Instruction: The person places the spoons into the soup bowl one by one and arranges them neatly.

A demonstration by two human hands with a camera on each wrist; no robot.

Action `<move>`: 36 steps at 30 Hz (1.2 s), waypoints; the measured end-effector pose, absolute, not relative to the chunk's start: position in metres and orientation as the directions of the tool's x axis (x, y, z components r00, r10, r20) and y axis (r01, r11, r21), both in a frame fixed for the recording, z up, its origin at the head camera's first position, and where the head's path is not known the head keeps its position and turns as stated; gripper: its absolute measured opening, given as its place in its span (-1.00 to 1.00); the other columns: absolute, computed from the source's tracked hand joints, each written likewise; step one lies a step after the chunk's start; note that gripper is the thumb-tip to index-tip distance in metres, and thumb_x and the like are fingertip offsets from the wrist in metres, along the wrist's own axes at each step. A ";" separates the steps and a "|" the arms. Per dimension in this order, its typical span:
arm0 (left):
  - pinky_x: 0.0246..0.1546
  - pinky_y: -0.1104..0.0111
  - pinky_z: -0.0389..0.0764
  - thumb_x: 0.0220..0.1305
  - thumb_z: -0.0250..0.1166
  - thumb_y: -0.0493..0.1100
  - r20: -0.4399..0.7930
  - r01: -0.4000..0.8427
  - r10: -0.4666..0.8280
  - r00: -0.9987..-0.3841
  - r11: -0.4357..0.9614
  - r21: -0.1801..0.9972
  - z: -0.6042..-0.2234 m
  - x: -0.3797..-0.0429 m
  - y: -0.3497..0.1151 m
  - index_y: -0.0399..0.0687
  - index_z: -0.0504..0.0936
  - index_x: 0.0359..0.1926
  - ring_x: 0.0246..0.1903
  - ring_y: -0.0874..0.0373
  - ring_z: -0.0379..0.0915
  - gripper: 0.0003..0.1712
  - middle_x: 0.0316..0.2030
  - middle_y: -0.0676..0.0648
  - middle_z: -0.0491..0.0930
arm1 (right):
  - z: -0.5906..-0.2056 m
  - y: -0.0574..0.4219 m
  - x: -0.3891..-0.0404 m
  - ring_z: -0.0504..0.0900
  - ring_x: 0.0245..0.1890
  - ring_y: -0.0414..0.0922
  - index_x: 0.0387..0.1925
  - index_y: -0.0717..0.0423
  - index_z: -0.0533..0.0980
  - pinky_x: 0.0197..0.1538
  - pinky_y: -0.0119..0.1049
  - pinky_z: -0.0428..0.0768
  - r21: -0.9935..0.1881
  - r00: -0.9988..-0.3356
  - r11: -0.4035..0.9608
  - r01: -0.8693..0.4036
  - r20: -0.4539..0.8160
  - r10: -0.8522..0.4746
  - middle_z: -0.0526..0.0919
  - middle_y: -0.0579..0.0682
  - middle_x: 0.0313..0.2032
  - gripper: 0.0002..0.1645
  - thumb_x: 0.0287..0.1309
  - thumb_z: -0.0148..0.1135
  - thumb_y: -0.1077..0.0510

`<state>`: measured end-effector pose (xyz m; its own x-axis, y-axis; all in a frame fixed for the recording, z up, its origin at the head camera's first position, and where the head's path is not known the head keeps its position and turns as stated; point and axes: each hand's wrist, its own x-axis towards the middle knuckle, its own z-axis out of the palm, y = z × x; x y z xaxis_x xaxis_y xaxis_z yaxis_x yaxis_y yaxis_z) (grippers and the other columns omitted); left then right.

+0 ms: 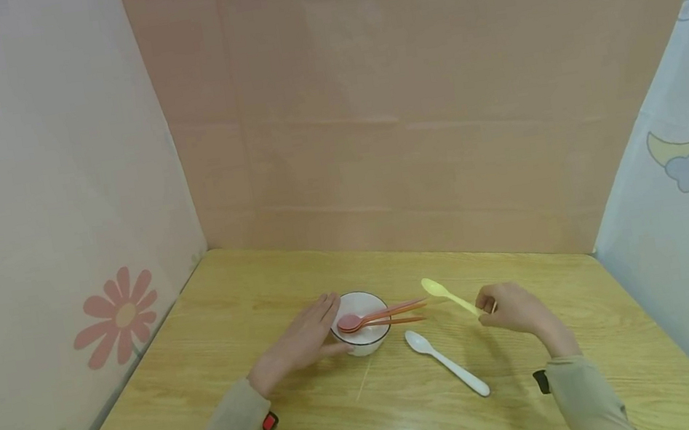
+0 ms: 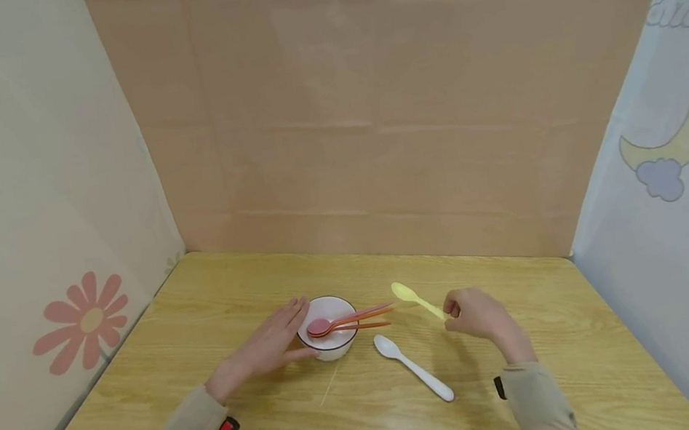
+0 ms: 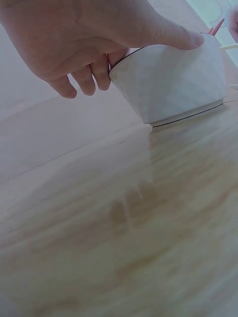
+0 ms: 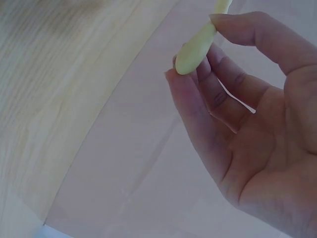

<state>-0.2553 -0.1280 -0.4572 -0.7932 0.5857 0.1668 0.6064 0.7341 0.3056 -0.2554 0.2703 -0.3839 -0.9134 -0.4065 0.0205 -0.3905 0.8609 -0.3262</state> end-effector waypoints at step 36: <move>0.52 -0.05 0.14 0.33 0.17 0.32 0.153 0.609 0.592 -0.791 0.744 0.274 -0.457 -0.256 -0.129 -0.33 0.03 0.52 0.53 -0.20 -0.02 0.07 0.53 -0.32 0.05 | -0.342 0.242 -0.271 0.57 -0.36 -0.17 -0.27 0.17 0.61 -0.29 -0.25 0.58 -0.276 -0.897 0.859 -0.430 0.023 -0.442 0.67 -0.04 -0.36 -0.81 0.01 0.30 0.23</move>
<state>-0.2556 -0.1292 -0.4573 -0.7914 0.5918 0.1535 0.6095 0.7439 0.2742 -0.2705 0.2418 -0.3424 -0.8969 -0.4416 0.0231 -0.4303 0.8594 -0.2762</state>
